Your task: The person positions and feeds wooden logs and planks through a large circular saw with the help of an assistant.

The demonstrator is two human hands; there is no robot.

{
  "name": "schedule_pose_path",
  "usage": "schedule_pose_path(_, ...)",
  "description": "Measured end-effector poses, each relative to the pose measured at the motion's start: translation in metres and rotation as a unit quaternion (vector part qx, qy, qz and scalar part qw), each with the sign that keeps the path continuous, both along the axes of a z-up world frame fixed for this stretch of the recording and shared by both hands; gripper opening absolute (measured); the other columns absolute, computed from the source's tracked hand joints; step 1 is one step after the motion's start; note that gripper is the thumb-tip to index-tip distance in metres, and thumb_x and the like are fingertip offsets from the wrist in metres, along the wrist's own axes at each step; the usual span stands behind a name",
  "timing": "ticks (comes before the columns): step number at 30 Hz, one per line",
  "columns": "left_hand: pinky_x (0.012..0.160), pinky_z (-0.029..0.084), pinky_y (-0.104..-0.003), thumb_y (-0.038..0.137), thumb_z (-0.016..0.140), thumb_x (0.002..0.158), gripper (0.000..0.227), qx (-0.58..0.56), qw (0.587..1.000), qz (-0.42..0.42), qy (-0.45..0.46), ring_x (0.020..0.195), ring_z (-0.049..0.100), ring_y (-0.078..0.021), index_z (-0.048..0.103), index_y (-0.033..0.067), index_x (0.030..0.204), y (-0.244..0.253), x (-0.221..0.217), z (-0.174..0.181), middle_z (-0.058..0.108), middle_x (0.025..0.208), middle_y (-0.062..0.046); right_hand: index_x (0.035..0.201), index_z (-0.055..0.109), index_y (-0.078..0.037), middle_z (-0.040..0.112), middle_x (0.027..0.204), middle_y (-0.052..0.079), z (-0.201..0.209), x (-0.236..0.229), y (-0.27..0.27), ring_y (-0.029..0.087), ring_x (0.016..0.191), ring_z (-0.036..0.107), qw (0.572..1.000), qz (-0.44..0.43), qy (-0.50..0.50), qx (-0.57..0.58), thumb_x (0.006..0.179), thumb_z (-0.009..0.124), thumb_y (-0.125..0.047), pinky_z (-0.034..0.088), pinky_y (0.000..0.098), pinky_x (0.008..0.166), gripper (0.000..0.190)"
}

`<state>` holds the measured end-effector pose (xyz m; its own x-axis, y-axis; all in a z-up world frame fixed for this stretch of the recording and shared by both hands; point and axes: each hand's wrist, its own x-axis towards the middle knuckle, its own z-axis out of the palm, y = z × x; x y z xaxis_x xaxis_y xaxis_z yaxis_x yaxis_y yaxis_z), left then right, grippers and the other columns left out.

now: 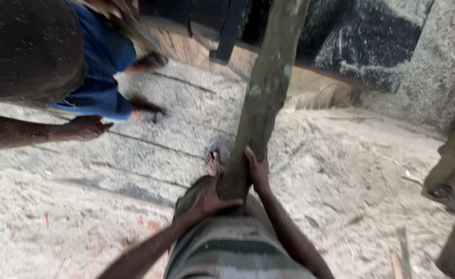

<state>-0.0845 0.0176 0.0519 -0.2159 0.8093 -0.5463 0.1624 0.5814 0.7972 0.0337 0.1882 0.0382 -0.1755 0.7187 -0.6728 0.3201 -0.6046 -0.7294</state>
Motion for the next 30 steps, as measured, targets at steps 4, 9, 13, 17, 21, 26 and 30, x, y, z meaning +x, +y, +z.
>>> schedule_pose_path(4,0.116,0.044,-0.048,0.076,0.085,0.061,0.139,-0.043,0.999,-0.029,0.006,0.142,0.048,-0.0391,0.021,0.001,0.16,0.035,-0.021,0.004,0.043,0.156,-0.026,0.145,0.054,0.003,0.067,0.135,0.019,-0.002,-0.012,0.036,0.03,0.121,0.066,0.999,0.031,-0.001,0.017,0.086,0.073,-0.058,0.055,0.0419,0.1,0.087)
schedule_pose_path(9,0.117,0.042,-0.05,0.08,0.083,0.058,0.143,-0.083,0.995,-0.053,-0.007,0.141,0.048,-0.0405,0.02,0.0002,0.159,0.087,-0.041,0.017,0.041,0.156,-0.027,0.154,0.038,-0.003,0.061,0.136,0.024,-0.007,-0.035,0.085,0.036,0.12,0.065,0.998,0.036,-0.044,-0.027,0.081,0.068,-0.064,0.056,0.0478,0.1,0.099)
schedule_pose_path(13,0.117,0.044,-0.048,0.081,0.08,0.054,0.145,-0.098,0.994,-0.042,-0.04,0.138,0.054,-0.0387,0.021,0.0001,0.159,0.135,-0.064,0.021,0.048,0.152,-0.026,0.156,0.029,-0.001,0.053,0.142,0.029,-0.013,-0.054,0.132,0.04,0.126,0.061,0.998,0.062,-0.01,0.026,0.082,0.065,-0.07,0.053,0.0544,0.104,0.107)
schedule_pose_path(17,0.115,0.042,-0.052,0.076,0.084,0.057,0.141,-0.113,0.993,-0.034,-0.024,0.139,0.049,-0.0416,0.022,0.0009,0.159,0.185,-0.078,0.027,0.046,0.153,-0.026,0.159,0.018,-0.004,0.042,0.146,0.029,-0.024,-0.067,0.181,0.041,0.131,0.052,0.995,0.062,-0.047,0.061,0.089,0.05,-0.069,0.048,0.0541,0.106,0.101)
schedule_pose_path(21,0.115,0.048,-0.047,0.078,0.078,0.053,0.138,-0.132,0.99,-0.022,-0.042,0.134,0.058,-0.0399,0.029,0.0035,0.158,0.239,-0.103,0.032,0.055,0.147,-0.026,0.153,0.038,0.006,0.045,0.143,0.03,-0.047,-0.079,0.228,0.042,0.135,0.044,0.957,0.1,-0.14,0.233,0.107,0.041,-0.06,0.037,0.0517,0.113,0.081)
schedule_pose_path(26,0.116,0.043,-0.049,0.078,0.083,0.059,0.135,-0.067,0.997,0.025,0.022,0.139,0.049,-0.0408,0.031,-0.0016,0.154,0.294,-0.112,0.009,0.048,0.15,-0.028,0.133,0.053,0.007,0.048,0.126,0.026,-0.073,-0.106,0.301,0.04,0.119,0.046,0.926,0.087,-0.171,0.326,0.111,0.037,-0.054,0.037,0.0507,0.108,0.067)
schedule_pose_path(30,0.107,0.045,-0.05,0.078,0.079,0.066,0.126,0.05,0.986,0.076,0.141,0.127,0.049,-0.0383,0.037,-0.002,0.154,0.325,-0.108,-0.008,0.049,0.136,-0.024,0.128,0.05,0.007,0.046,0.126,0.022,-0.073,-0.123,0.359,0.037,0.119,0.048,0.942,0.082,-0.133,0.296,0.112,0.031,-0.056,0.038,0.0498,0.106,0.068)
